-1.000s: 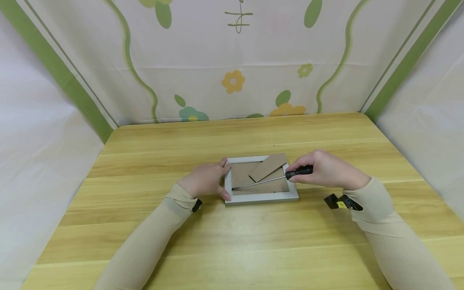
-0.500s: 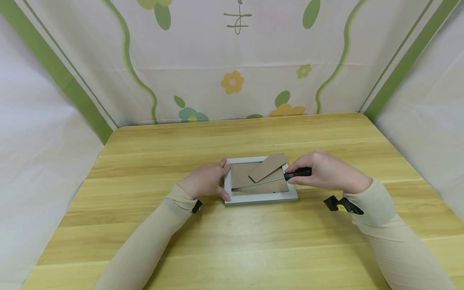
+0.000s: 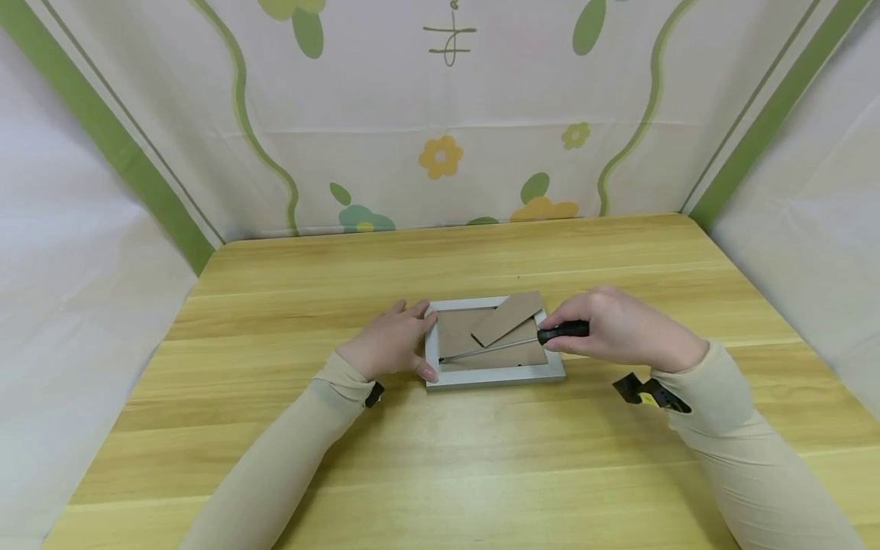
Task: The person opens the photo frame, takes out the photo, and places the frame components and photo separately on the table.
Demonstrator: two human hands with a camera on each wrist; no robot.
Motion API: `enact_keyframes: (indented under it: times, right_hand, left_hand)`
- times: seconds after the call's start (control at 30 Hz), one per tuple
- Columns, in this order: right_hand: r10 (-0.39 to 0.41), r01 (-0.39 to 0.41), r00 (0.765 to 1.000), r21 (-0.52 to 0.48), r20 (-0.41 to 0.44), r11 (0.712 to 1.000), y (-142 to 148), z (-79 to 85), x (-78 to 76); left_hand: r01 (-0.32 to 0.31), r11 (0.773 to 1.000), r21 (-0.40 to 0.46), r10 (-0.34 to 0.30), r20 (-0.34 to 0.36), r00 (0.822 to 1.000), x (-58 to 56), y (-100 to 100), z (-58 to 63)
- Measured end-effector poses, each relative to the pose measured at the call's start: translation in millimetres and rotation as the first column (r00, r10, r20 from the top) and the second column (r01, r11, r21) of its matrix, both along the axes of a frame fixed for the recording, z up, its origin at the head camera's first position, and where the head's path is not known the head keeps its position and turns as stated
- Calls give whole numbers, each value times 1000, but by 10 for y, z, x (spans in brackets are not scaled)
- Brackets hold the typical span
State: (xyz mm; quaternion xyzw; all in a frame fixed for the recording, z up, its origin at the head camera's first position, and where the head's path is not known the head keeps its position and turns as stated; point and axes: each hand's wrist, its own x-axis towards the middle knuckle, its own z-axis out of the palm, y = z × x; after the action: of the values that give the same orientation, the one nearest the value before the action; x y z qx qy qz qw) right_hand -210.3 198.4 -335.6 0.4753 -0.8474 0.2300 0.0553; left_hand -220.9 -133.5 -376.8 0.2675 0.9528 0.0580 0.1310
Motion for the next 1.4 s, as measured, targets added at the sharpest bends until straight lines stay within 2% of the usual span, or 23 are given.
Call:
enact_keyframes:
  times: [0.2, 0.5, 0.67, 0.83, 0.97, 1.17, 1.4]
  right_hand:
    - [-9, 9, 1000, 11, -16, 1000, -10, 38, 29]
    - [-39, 34, 998, 92, 52, 995, -72, 147, 36]
    - [-9, 1, 998, 108, 70, 994, -151, 259, 0]
    - [-8, -10, 994, 167, 108, 986, -244, 406, -18]
    - [13, -34, 995, 211, 100, 977, -348, 535, -29]
    - [1, -28, 996, 316, 84, 949, -574, 753, -33]
    - [11, -38, 998, 453, 61, 891, -894, 1012, -17]
  left_hand:
    - [-28, 999, -23, 27, -31, 999, 29, 26, 9]
    - [-50, 998, -29, 49, -52, 997, 73, 47, 10]
    - [-34, 999, -39, 30, -86, 996, 98, 41, -15]
    - [-17, 999, -28, 14, -110, 994, 142, 22, -39]
    - [12, 999, -30, -15, -109, 994, 182, -5, -38]
    - [24, 999, -20, -25, -37, 999, 216, -28, -13]
    - [28, 999, 17, -28, -31, 999, 218, -39, -25]
